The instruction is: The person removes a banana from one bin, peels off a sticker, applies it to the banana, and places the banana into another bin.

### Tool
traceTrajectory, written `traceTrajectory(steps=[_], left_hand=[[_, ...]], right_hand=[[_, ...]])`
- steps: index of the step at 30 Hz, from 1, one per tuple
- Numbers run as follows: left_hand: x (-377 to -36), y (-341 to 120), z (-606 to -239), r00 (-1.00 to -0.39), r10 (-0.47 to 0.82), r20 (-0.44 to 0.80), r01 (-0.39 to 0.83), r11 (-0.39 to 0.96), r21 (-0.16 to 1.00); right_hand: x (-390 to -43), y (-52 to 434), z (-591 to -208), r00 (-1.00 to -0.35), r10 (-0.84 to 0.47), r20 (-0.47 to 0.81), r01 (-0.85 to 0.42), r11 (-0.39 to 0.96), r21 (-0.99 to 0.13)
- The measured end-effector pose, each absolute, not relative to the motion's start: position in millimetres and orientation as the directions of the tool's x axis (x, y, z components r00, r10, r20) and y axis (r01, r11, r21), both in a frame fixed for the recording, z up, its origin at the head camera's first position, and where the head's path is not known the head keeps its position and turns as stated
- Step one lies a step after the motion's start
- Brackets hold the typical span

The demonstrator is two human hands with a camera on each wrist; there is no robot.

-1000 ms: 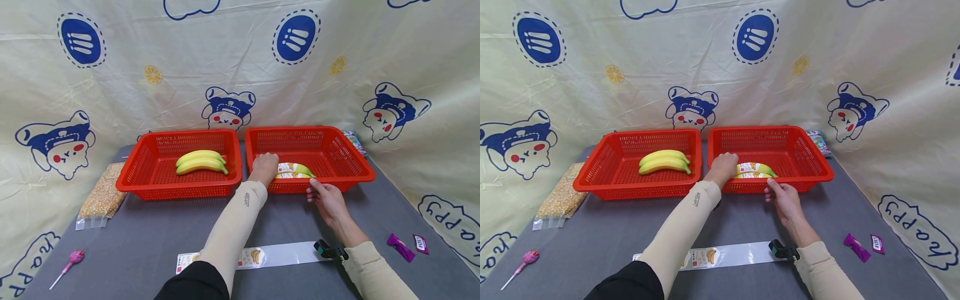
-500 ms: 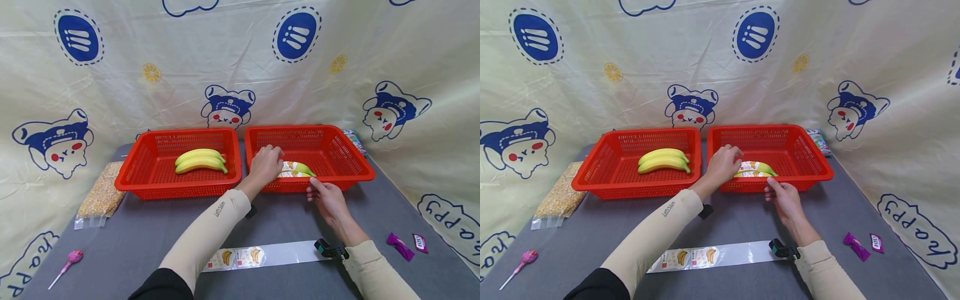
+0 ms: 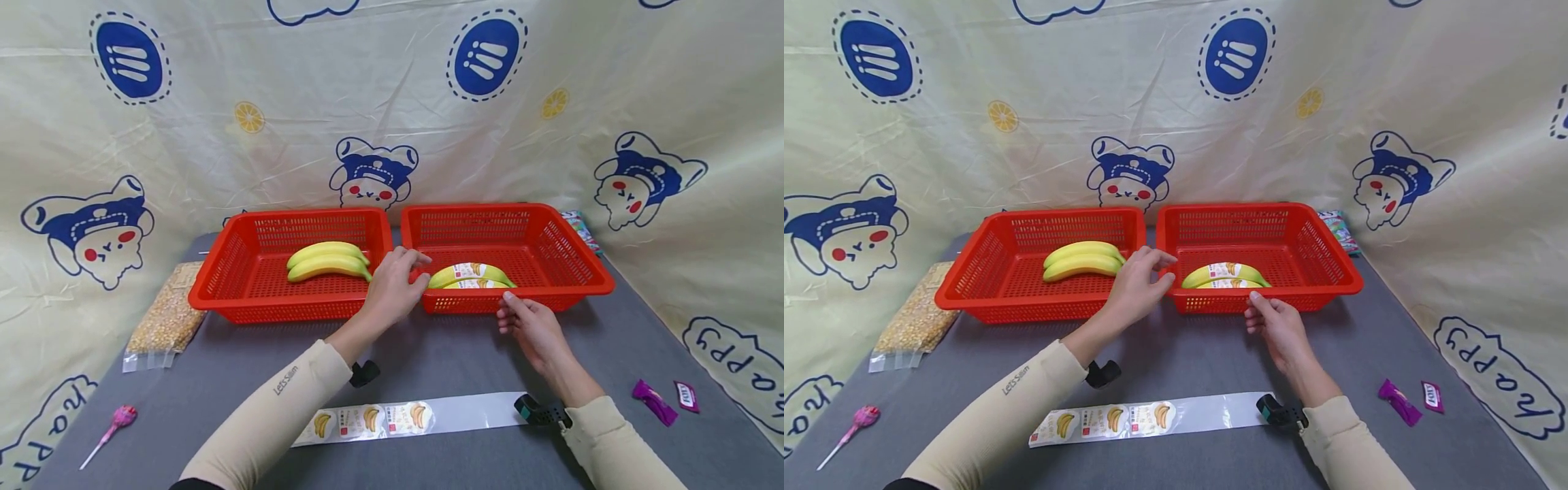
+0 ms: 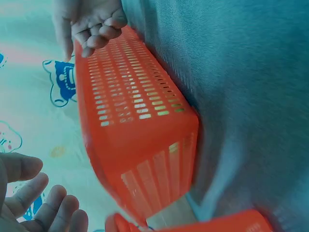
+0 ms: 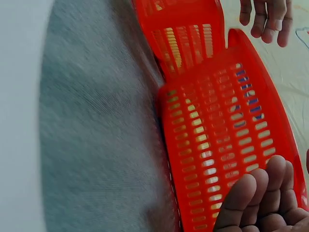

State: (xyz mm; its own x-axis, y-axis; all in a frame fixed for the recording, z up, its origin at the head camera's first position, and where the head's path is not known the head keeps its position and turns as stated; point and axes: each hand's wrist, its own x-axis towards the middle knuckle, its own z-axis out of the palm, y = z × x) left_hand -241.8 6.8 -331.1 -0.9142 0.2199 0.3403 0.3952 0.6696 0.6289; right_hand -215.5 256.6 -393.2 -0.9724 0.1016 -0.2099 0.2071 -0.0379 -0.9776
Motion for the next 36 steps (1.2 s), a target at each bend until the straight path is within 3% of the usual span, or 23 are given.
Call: traceTrajectory(steps=[9, 18, 27, 36], left_hand=[[-224.3, -42.8, -337.2, -0.923, 0.132, 0.361, 0.363, 0.611, 0.704], [-225.0, -91.6, -334.8, -0.931, 0.067, 0.359, 0.316, 0.64, 0.7], [-247.7, -136.0, -328.9, -0.962, 0.022, 0.272, 0.218, 0.658, 0.72], [-273.1, -168.7, -330.9, -0.987, -0.028, 0.159, 0.096, 0.692, 0.715]], right_hand=[[-199.0, 229.4, -391.2, -0.99, 0.059, -0.127, 0.138, 0.253, -0.958], [-184.6, 185.3, -383.7, -0.99, 0.009, 0.138, -0.119, 0.445, -0.888], [-190.4, 144.8, -371.2, -0.962, -0.071, 0.262, -0.265, 0.452, -0.851], [-206.8, 111.2, -368.6, -0.974, -0.125, 0.188, -0.223, 0.394, -0.892]])
